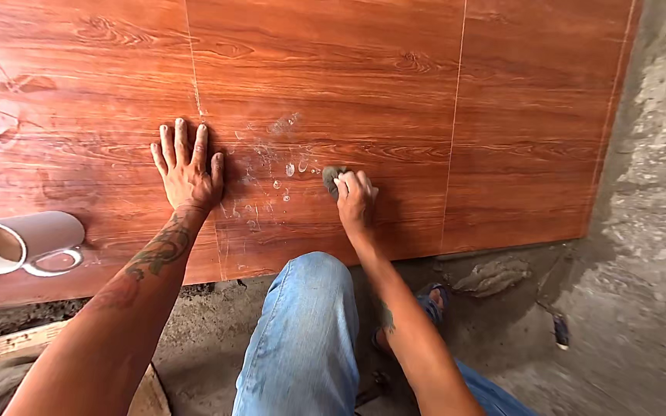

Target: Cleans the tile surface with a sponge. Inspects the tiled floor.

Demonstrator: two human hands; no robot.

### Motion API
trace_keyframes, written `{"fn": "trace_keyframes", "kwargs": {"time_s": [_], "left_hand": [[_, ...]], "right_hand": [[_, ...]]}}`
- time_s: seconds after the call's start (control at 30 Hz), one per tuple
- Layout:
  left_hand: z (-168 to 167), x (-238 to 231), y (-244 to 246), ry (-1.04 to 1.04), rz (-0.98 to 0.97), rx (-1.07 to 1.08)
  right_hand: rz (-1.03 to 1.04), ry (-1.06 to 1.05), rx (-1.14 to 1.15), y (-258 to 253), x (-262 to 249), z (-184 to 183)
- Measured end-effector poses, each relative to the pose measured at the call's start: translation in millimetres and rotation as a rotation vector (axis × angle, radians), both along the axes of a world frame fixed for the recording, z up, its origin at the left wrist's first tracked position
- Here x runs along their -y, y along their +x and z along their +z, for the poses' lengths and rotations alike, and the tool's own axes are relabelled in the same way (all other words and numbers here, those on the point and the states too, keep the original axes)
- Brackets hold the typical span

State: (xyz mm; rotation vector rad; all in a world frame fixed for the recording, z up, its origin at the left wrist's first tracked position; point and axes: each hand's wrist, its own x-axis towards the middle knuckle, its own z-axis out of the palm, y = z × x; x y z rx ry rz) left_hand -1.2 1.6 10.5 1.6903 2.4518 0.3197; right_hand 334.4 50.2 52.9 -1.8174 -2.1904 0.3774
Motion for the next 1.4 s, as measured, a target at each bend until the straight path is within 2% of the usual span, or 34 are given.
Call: {"fn": "trace_keyframes", "kwargs": {"time_s": [0.03,0.1,0.13,0.17,0.23,0.37,0.4,0.43,0.47,0.5,0.6,0.63,0.67,0.7,0.77,0.87,0.93,0.97,1.0,1.1,1.13,1.17,1.23,1.4], "left_hand": [[0.2,0.1,-0.7,0.002,-0.002,0.003],[-0.5,-3.5,-0.4,0.013,-0.003,0.001],[-0.9,-3.0,0.4,0.015,-0.003,0.0],[-1.2,-3.5,0.6,0.016,0.0,-0.001],[-1.1,-2.2,-1.0,0.007,0.001,-0.008],[-2.4,-2.3,-0.2,0.017,-0.007,-0.006],[-2.6,-4.4,-1.5,0.031,-0.007,-0.009],[-2.0,-2.9,-2.0,0.034,-0.006,-0.01],[-1.5,-1.9,-2.3,0.03,-0.006,-0.008],[-0.7,-1.4,-1.7,0.014,-0.006,-0.001],[-0.5,-2.1,-0.2,0.002,-0.008,0.012],[-0.4,-2.7,0.1,0.003,-0.009,0.013],[-0.7,-3.5,-0.1,0.007,-0.009,0.01],[-0.1,-3.4,-0.6,0.007,-0.007,0.004],[0.4,-3.0,0.6,0.004,-0.008,0.006],[-0.3,-2.7,1.7,0.008,-0.007,0.008],[-0.4,-3.5,-0.8,0.019,-0.006,-0.003],[-1.1,-1.1,-1.1,0.017,-0.008,-0.006],[-1.8,0.8,-0.5,0.014,-0.012,-0.003],[-4.0,-0.9,-0.8,0.013,-0.01,0.013],[-4.1,-1.0,-0.4,0.008,-0.01,0.017],[-4.2,-1.9,-0.3,0.009,-0.006,0.016],[-2.8,-2.1,-1.7,0.006,-0.007,0.004],[-2.8,-5.1,-2.7,0.009,-0.007,0.003]], "right_hand": [[0.044,-0.063,0.02,13.7,28.5,5.7],[0.109,-0.05,0.034,48.9,96.5,0.2],[0.132,-0.023,0.025,60.2,118.8,-0.4],[0.151,0.008,0.013,61.1,120.1,0.0],[0.156,0.031,0.013,36.7,79.0,1.8],[-0.011,-0.034,0.041,-34.9,-89.4,0.0],[-0.039,-0.032,0.035,-46.8,-117.0,1.5],[-0.039,-0.032,0.032,-50.2,-120.6,3.1],[0.001,-0.046,0.03,-44.2,-101.9,7.1],[0.072,-0.068,0.031,-28.4,-62.4,11.4],[0.229,-0.032,0.034,43.5,87.5,1.5],[0.25,0.003,0.023,56.9,113.4,0.2],[0.27,0.032,0.012,58.1,117.6,0.9],[0.285,0.041,0.012,49.0,106.2,3.9],[0.26,0.049,0.008,15.5,45.1,2.0],[0.083,0.047,0.032,-40.0,-75.5,-4.1],[0.006,0.027,0.038,-58.3,-111.8,-1.7],[0.023,-0.003,0.045,-53.4,-96.7,2.3],[0.086,-0.049,0.057,-37.8,-60.7,8.9],[0.266,-0.025,0.064,39.1,86.9,5.0],[0.301,0.007,0.046,57.5,116.0,5.6],[0.318,0.023,0.041,62.8,123.5,6.3],[0.307,0.017,0.065,36.6,89.7,10.6],[0.106,0.074,0.064,-62.1,-97.9,-3.8]]}}
